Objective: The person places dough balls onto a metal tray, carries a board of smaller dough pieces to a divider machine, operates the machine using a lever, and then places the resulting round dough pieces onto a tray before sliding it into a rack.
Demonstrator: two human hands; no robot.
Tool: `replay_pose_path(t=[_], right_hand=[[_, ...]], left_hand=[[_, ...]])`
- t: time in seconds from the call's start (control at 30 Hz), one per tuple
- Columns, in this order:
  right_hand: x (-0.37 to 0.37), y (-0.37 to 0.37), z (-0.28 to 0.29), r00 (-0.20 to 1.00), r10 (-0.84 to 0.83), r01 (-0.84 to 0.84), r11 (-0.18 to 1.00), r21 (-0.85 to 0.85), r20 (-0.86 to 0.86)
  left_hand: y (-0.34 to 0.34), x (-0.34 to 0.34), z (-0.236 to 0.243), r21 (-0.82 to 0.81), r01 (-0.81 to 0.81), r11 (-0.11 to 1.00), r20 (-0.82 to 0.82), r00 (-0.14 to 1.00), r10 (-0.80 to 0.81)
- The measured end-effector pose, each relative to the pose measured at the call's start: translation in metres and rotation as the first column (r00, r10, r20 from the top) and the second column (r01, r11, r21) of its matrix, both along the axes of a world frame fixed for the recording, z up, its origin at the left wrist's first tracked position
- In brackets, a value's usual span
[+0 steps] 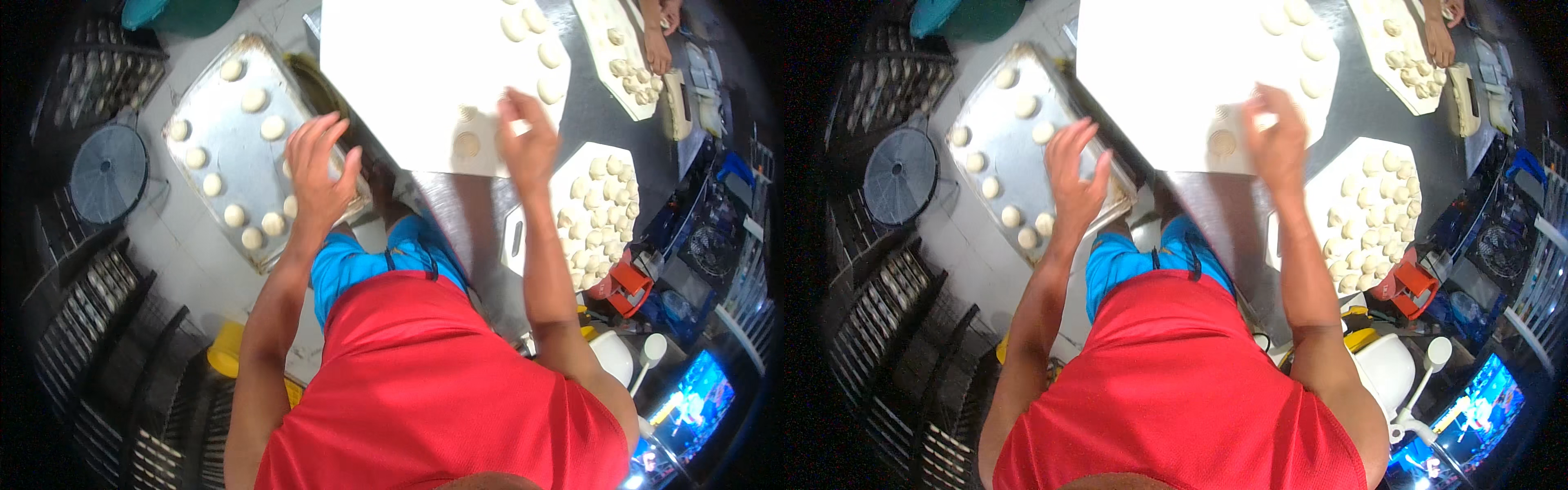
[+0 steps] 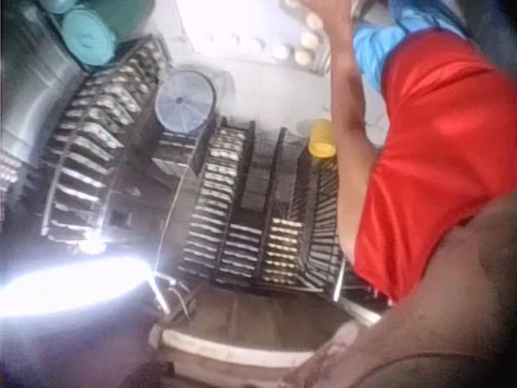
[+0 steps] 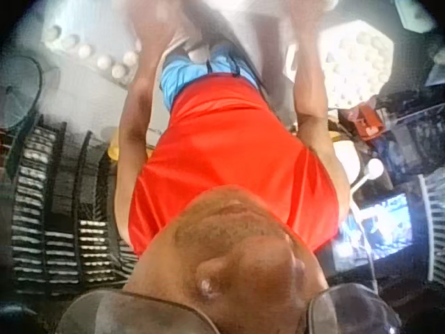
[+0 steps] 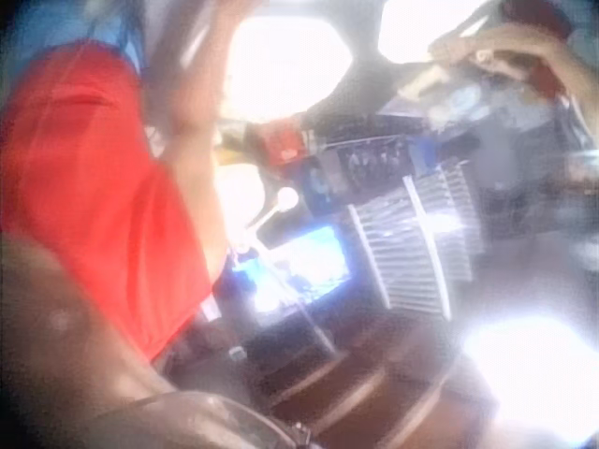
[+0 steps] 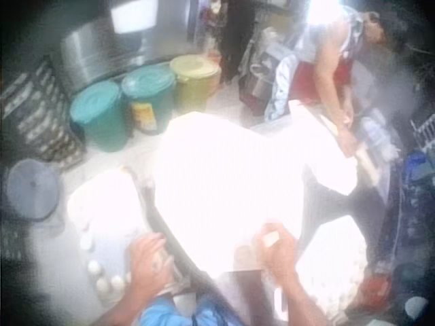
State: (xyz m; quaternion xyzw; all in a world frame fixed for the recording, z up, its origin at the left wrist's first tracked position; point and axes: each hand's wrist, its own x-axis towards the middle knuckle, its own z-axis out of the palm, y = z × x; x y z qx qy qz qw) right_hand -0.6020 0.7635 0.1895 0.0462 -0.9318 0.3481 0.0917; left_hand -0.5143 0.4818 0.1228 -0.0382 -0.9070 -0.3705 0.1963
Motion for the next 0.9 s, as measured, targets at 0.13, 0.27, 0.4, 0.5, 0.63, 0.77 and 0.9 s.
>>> replay_pose_path(t=[0.13,0.27,0.4,0.5,0.63,0.77,0.9], right_hand=[[-0.075,0.094,0.0,0.972,-0.184,0.143,0.958,0.248,0.149],[-0.085,0.123,-0.018,0.942,-0.161,0.111,0.977,0.181,0.294],[-0.092,0.129,-0.026,0.922,-0.129,0.295,0.847,-0.443,0.366],[-0.117,0.136,-0.028,0.914,-0.128,0.363,0.683,-0.634,0.385],[-0.147,0.144,-0.034,0.874,-0.255,0.37,0.901,-0.226,0.412],[-0.162,0.152,-0.053,0.9,-0.212,0.274,0.954,-0.118,0.381],[-0.167,0.157,-0.072,0.925,-0.182,0.262,0.941,-0.213,0.332]], left_hand=[[0.087,-0.135,0.022,0.15,0.156,0.976,-0.005,0.988,-0.157],[0.181,-0.238,0.029,0.026,0.112,0.993,0.315,0.942,-0.115],[0.212,-0.26,0.025,0.045,0.15,0.988,0.211,0.965,-0.156],[0.217,-0.248,0.025,0.446,0.158,0.881,0.307,0.897,-0.317],[0.182,-0.259,0.012,0.822,-0.118,0.556,0.323,0.902,-0.287],[0.085,-0.329,-0.029,0.298,-0.051,0.953,0.065,0.997,0.033],[0.071,-0.379,-0.048,-0.023,-0.007,1.0,0.531,0.847,0.018]])
